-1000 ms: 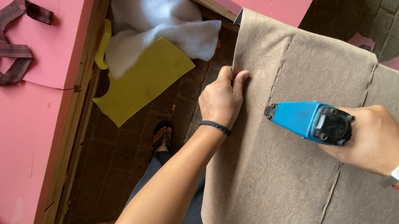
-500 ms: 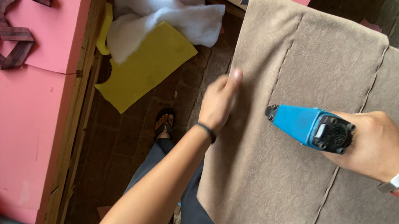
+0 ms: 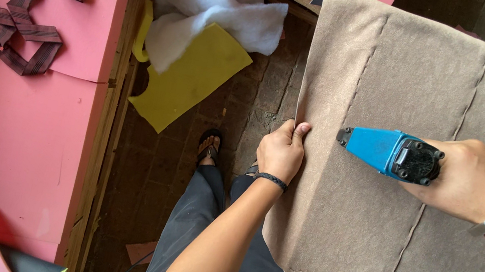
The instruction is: The person staples tan fabric over a foam-covered wooden panel using a pneumatic nail gun, pressing the fabric flat with one hand while driving staples along the edge. They then trim excess fabric with scissors, reposition the panel, and staple another edge before carrying the panel across the workshop.
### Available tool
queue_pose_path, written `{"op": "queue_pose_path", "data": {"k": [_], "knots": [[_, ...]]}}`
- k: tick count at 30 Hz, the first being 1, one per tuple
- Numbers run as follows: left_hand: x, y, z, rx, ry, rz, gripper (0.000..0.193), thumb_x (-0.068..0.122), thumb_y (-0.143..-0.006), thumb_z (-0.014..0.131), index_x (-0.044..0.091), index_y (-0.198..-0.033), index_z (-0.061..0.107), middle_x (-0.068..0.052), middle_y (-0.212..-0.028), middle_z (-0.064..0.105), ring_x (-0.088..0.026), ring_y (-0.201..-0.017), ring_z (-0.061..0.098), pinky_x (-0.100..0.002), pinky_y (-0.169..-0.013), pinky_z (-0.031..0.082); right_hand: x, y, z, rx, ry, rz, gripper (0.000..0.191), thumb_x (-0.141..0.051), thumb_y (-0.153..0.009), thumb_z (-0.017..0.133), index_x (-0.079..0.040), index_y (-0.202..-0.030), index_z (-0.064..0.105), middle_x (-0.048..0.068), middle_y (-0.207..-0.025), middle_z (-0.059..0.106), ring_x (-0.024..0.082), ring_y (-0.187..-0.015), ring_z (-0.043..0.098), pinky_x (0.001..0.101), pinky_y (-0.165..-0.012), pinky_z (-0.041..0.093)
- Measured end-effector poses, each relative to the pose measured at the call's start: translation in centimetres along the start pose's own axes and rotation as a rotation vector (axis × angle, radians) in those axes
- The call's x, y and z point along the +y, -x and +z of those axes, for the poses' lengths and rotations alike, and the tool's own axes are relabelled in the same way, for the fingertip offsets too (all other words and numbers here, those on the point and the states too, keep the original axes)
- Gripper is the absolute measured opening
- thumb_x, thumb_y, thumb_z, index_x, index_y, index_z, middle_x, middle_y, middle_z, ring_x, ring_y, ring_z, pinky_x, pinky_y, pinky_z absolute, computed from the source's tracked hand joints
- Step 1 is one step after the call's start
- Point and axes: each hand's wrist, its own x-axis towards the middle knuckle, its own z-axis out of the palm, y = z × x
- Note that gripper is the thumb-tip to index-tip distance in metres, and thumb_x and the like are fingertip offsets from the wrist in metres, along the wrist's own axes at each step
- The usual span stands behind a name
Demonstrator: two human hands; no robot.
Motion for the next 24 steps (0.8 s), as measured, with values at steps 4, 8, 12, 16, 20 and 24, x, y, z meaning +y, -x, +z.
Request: {"op": "queue_pose_path", "data": {"k": [4, 8, 12, 16, 20, 24], "knots": [[-0.2, -0.1, 0.0, 0.006, -0.002, 0.014, 0.045, 0.054, -0.1, 0.05, 0.014, -0.091, 0.067, -0.017, -0.082, 0.072, -0.041, -0.083, 0.069, -0.051, -0.073, 0.053, 0.5, -0.1, 0.3, -0.03, 0.041, 0.045, 0.038, -0.027, -0.067, 0.093, -0.013, -0.099, 0.077, 0.012, -0.072, 0.076, 0.028, -0.065, 0.076, 0.0379, -0.068, 0.062], [-0.3, -0.2, -0.2, -0.002, -0.023, 0.015, 0.047, 0.055, -0.1, 0.049, 0.012, -0.088, 0.065, -0.017, -0.08, 0.072, -0.041, -0.081, 0.07, -0.051, -0.073, 0.053, 0.5, 0.2, 0.5, -0.062, 0.067, 0.03, 0.034, -0.028, -0.068, 0.09, -0.012, -0.095, 0.076, 0.009, -0.074, 0.077, 0.024, -0.067, 0.077, 0.0356, -0.069, 0.062], [-0.4, -0.1, -0.4, 0.016, -0.023, 0.037, 0.046, 0.055, -0.1, 0.05, 0.012, -0.089, 0.065, -0.018, -0.079, 0.072, -0.041, -0.081, 0.069, -0.052, -0.072, 0.053, -0.2, 0.9, 0.9, -0.092, 0.074, 0.025, 0.049, -0.027, -0.064, 0.094, -0.017, -0.108, 0.076, 0.012, -0.074, 0.077, 0.028, -0.067, 0.077, 0.0375, -0.068, 0.063], [-0.6, -0.1, -0.2, 0.016, -0.035, 0.038, 0.047, 0.055, -0.101, 0.049, 0.012, -0.088, 0.064, -0.017, -0.08, 0.072, -0.041, -0.082, 0.069, -0.052, -0.072, 0.053, -0.7, 1.4, 0.8, -0.068, 0.031, 0.033, 0.049, -0.025, -0.065, 0.092, -0.016, -0.111, 0.076, 0.013, -0.076, 0.076, 0.029, -0.069, 0.077, 0.0389, -0.067, 0.062], [-0.7, -0.3, 0.0, 0.021, -0.045, 0.044, 0.047, 0.055, -0.1, 0.049, 0.012, -0.089, 0.064, -0.017, -0.081, 0.072, -0.041, -0.082, 0.069, -0.052, -0.072, 0.053, -1.0, 1.4, 0.8, -0.039, 0.03, 0.021, 0.049, -0.026, -0.065, 0.093, -0.017, -0.11, 0.076, 0.014, -0.078, 0.076, 0.031, -0.07, 0.076, 0.0395, -0.068, 0.062], [-0.8, -0.3, -0.1, 0.015, -0.042, 0.04, 0.047, 0.055, -0.1, 0.049, 0.013, -0.09, 0.065, -0.017, -0.081, 0.072, -0.041, -0.083, 0.069, -0.052, -0.073, 0.053, -1.1, 1.5, 1.0, -0.003, 0.013, -0.001, 0.05, -0.026, -0.065, 0.092, -0.016, -0.111, 0.076, 0.015, -0.08, 0.076, 0.032, -0.072, 0.076, 0.0403, -0.069, 0.062]]}}
